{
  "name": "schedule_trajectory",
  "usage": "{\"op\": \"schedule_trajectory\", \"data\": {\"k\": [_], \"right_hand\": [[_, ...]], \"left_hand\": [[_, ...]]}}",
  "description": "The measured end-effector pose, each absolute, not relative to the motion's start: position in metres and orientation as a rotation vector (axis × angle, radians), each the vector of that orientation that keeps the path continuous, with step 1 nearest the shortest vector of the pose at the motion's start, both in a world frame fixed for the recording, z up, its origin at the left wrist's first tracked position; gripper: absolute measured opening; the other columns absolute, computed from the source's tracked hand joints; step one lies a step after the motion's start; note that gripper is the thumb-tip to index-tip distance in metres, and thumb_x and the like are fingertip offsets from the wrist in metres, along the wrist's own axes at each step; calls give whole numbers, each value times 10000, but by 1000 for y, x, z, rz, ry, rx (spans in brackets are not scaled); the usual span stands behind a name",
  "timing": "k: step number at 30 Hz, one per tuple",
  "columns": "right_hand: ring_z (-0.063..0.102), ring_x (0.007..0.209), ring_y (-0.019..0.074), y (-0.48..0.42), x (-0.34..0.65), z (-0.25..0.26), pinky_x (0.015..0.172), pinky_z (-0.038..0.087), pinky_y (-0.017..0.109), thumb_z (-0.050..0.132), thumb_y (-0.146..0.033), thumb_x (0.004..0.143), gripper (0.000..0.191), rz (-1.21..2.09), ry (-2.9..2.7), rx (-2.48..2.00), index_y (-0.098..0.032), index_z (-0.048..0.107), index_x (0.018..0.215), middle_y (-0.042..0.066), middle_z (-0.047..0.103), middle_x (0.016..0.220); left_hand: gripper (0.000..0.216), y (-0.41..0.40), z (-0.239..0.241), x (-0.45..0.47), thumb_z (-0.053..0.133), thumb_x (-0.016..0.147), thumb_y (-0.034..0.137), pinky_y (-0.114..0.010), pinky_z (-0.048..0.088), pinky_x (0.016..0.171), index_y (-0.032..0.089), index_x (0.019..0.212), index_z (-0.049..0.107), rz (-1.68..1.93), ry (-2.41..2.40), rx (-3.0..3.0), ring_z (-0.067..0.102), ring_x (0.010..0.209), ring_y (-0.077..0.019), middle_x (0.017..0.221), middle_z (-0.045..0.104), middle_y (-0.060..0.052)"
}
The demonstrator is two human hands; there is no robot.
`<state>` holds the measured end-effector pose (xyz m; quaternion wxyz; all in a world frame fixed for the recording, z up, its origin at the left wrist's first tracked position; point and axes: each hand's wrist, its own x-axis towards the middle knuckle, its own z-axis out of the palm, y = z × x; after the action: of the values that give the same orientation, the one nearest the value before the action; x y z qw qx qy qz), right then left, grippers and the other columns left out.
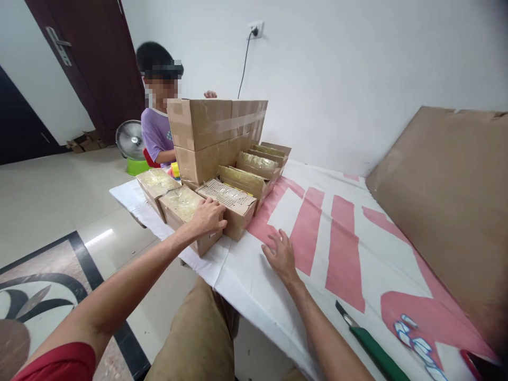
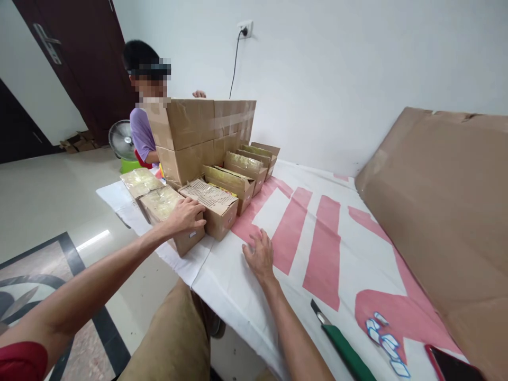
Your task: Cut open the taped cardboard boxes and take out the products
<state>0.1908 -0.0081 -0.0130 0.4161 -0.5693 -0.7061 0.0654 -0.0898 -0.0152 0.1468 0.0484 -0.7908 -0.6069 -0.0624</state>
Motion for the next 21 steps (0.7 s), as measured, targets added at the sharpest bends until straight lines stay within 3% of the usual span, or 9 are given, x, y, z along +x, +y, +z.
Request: {"op": "schedule_trajectory", "data": {"k": [3, 8, 14, 21], "right_hand": [[561, 1328, 361, -18, 198, -28, 1096, 477, 602, 583, -309, 831, 209, 182, -1730, -1417, -222, 700, 981, 165, 619, 1432], [564, 1295, 363, -20, 200, -36, 1055, 502, 610, 568, -284, 848, 181, 212, -1665, -1385, -223, 694, 963, 171, 612, 1450], [553, 1315, 358, -20, 198, -40, 1099, 474, 605, 572, -254, 854, 172, 233, -1608, -1368, -226, 703, 963, 151, 618, 1437], [547, 1328, 366, -21, 195, -39, 1119, 452, 609, 557, -245, 860, 170, 269, -1583, -1358, -213, 707, 934, 173, 618, 1433]], "left_hand": [[355, -15, 155, -79, 660, 890, 457, -528, 386, 1094, 194, 1129, 665, -137, -1897, -2310, 667, 1159, -384, 1095, 777, -163], [654, -9, 158, -66, 724, 841, 367, -525, 392, 1068, 138, 1408, 490, -20, -1980, -2192, 676, 1201, -422, 1143, 780, -220], [449, 6, 152, -59, 731, 831, 412, -511, 428, 1033, 210, 1207, 592, 81, -2054, -2159, 668, 1221, -413, 1112, 789, -172], [374, 13, 153, -49, 694, 842, 386, -484, 477, 1006, 209, 1161, 611, 52, -2129, -2134, 683, 1210, -388, 1134, 780, -167]]}}
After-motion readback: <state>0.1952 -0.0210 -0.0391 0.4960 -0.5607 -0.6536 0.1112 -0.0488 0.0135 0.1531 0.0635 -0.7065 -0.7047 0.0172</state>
